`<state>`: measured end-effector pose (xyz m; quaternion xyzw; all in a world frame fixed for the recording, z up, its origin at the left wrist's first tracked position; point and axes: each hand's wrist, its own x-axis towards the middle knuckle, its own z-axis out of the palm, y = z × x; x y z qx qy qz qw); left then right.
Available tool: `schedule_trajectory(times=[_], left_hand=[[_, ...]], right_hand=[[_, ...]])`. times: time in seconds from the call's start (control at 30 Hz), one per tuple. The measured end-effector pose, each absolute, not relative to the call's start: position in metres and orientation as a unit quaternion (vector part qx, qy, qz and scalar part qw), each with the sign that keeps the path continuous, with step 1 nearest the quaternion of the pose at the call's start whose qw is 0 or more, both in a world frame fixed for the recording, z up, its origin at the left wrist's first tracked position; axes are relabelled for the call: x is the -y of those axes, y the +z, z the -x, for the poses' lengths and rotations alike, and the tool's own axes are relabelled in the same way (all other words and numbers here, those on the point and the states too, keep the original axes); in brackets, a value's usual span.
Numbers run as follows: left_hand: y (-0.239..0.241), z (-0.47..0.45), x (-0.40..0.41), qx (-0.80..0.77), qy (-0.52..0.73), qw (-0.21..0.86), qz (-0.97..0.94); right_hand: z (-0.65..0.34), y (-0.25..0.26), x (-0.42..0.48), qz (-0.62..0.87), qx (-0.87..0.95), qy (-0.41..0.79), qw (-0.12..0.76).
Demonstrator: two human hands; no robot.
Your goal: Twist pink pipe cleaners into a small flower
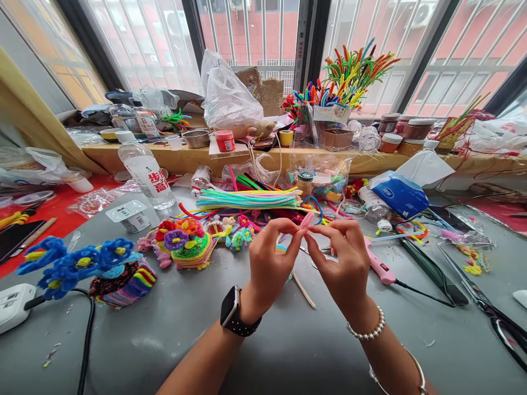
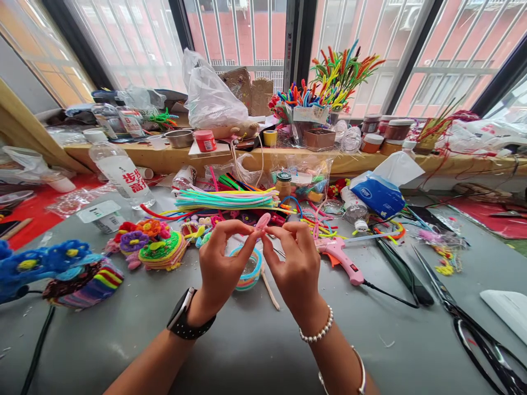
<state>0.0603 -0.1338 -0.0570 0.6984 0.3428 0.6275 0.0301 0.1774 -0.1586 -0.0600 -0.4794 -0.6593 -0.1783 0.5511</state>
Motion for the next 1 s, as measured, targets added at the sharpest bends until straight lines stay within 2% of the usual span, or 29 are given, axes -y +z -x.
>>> schedule_trajectory(times=[0.23,0.43,0.57,1.0], left_hand=[[-0.0585,-0.0603,0.1333,-0.316,0.603,-0.061,-0.729],[-0.0625,-0.0656,0.1363,-0.294,0.595,-0.033,-0.748],[-0.0618,-0.0681,0.1371,-0.315,0.594,0.013,-0.740],[-0.0574,-0.0677,0.1386,-0.304,0.602,0.010,-0.738]], right_hand=[[-0.1779,-0.0651,0.1555,0.493,0.660,-0.198,0.531],[-0.1790,-0.0666,0.1560,0.491,0.620,-0.221,0.571],[-0.1772,-0.0646,0.1583,0.493,0.611,-0.186,0.591],[-0.1734,-0.0601,0.1600,0.501,0.599,-0.010,0.625]])
